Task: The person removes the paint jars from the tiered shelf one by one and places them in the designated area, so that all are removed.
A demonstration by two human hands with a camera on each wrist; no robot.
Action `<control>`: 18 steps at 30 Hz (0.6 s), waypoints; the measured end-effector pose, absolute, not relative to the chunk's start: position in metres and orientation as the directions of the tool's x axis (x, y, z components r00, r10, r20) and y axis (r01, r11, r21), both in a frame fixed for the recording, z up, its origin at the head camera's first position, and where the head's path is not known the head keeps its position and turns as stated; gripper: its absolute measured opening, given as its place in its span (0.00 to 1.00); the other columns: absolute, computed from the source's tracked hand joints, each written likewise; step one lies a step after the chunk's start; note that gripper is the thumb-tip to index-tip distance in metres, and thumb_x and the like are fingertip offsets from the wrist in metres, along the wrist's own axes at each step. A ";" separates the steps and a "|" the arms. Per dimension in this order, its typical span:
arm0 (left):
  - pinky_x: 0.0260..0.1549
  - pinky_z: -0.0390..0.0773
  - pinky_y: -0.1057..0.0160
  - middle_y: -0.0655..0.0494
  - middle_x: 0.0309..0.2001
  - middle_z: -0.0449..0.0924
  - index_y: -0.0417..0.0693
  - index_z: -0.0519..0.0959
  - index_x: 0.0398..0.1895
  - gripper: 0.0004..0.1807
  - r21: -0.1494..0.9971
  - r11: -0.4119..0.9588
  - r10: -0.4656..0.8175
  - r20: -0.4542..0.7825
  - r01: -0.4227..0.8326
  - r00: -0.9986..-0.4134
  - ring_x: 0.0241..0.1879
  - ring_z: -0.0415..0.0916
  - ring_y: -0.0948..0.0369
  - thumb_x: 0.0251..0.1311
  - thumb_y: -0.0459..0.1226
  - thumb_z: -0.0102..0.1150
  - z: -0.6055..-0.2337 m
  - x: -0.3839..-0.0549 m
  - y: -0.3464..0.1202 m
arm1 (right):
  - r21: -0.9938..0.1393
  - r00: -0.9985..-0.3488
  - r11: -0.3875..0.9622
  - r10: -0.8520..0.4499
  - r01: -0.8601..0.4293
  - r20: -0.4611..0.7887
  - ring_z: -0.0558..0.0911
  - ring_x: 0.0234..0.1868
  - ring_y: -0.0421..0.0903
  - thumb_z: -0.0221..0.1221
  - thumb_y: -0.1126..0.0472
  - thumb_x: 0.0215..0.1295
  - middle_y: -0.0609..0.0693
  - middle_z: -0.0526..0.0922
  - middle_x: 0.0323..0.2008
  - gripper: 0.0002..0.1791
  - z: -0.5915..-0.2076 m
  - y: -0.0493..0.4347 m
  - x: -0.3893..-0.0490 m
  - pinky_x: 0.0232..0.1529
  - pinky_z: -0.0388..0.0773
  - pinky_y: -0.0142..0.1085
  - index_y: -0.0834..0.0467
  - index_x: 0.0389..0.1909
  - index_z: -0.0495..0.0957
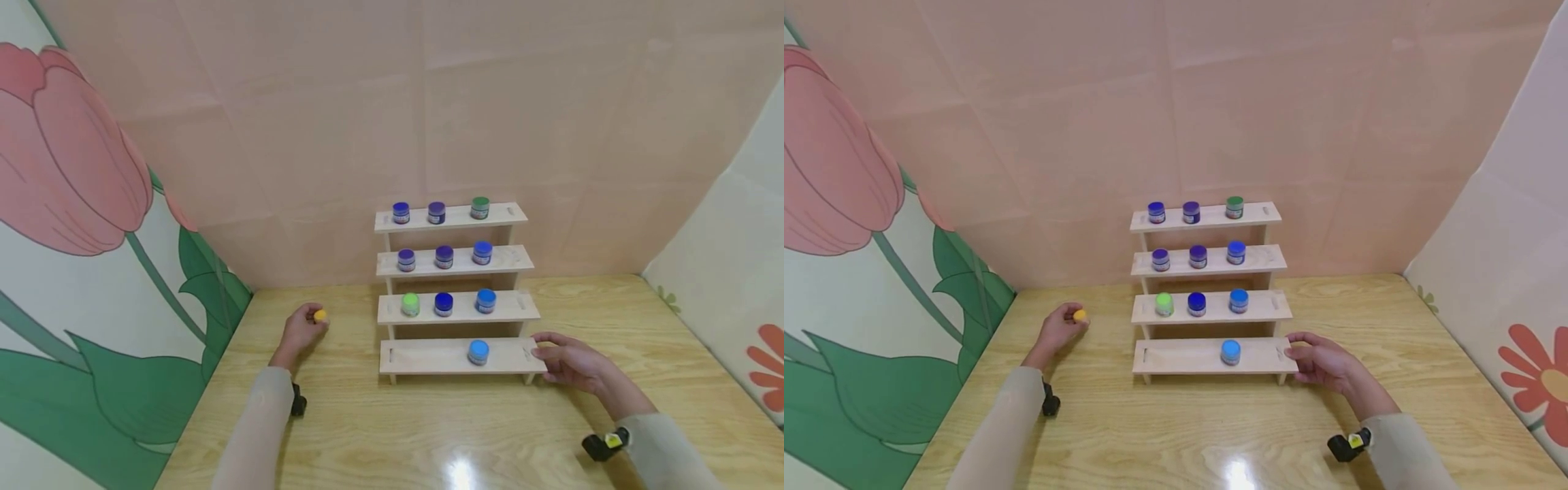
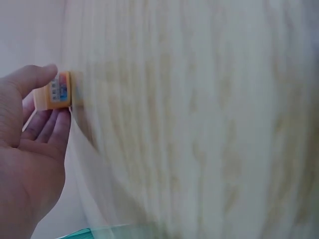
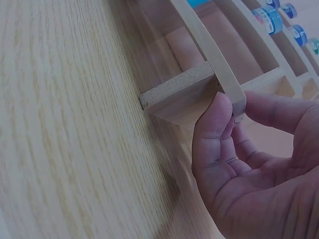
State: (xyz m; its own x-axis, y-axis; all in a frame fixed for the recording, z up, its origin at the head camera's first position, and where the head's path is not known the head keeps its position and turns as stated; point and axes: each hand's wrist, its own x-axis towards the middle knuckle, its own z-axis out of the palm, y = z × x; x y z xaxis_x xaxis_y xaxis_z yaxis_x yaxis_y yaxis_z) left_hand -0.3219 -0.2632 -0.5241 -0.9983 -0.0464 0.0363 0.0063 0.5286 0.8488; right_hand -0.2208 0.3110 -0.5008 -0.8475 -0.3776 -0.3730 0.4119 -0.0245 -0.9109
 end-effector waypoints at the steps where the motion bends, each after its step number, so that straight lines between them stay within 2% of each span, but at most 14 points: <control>1: 0.58 0.78 0.48 0.37 0.56 0.77 0.35 0.73 0.61 0.25 0.847 0.532 -0.042 0.036 0.008 -0.998 0.56 0.77 0.44 0.60 0.29 0.67 -0.523 -0.322 -0.263 | -0.911 -0.848 -0.024 -0.377 0.412 -0.373 0.85 0.36 0.40 0.55 0.63 0.75 0.46 0.86 0.39 0.10 -0.501 0.311 -0.221 0.36 0.85 0.31 0.46 0.52 0.72; 9: 0.66 0.72 0.46 0.38 0.64 0.71 0.36 0.71 0.66 0.30 0.847 0.526 -0.021 0.101 0.075 -0.995 0.65 0.68 0.44 0.61 0.33 0.68 -0.505 -0.311 -0.259 | -0.914 -0.847 -0.025 -0.387 0.405 -0.365 0.85 0.36 0.41 0.55 0.62 0.75 0.46 0.86 0.39 0.11 -0.500 0.310 -0.221 0.36 0.85 0.32 0.47 0.53 0.71; 18: 0.63 0.75 0.45 0.42 0.62 0.73 0.39 0.74 0.63 0.26 0.859 0.471 0.021 0.217 0.202 -0.976 0.62 0.71 0.44 0.64 0.35 0.67 -0.481 -0.281 -0.238 | -0.914 -0.844 -0.032 -0.397 0.405 -0.360 0.85 0.36 0.40 0.54 0.63 0.76 0.46 0.87 0.38 0.10 -0.502 0.312 -0.221 0.36 0.85 0.31 0.45 0.50 0.73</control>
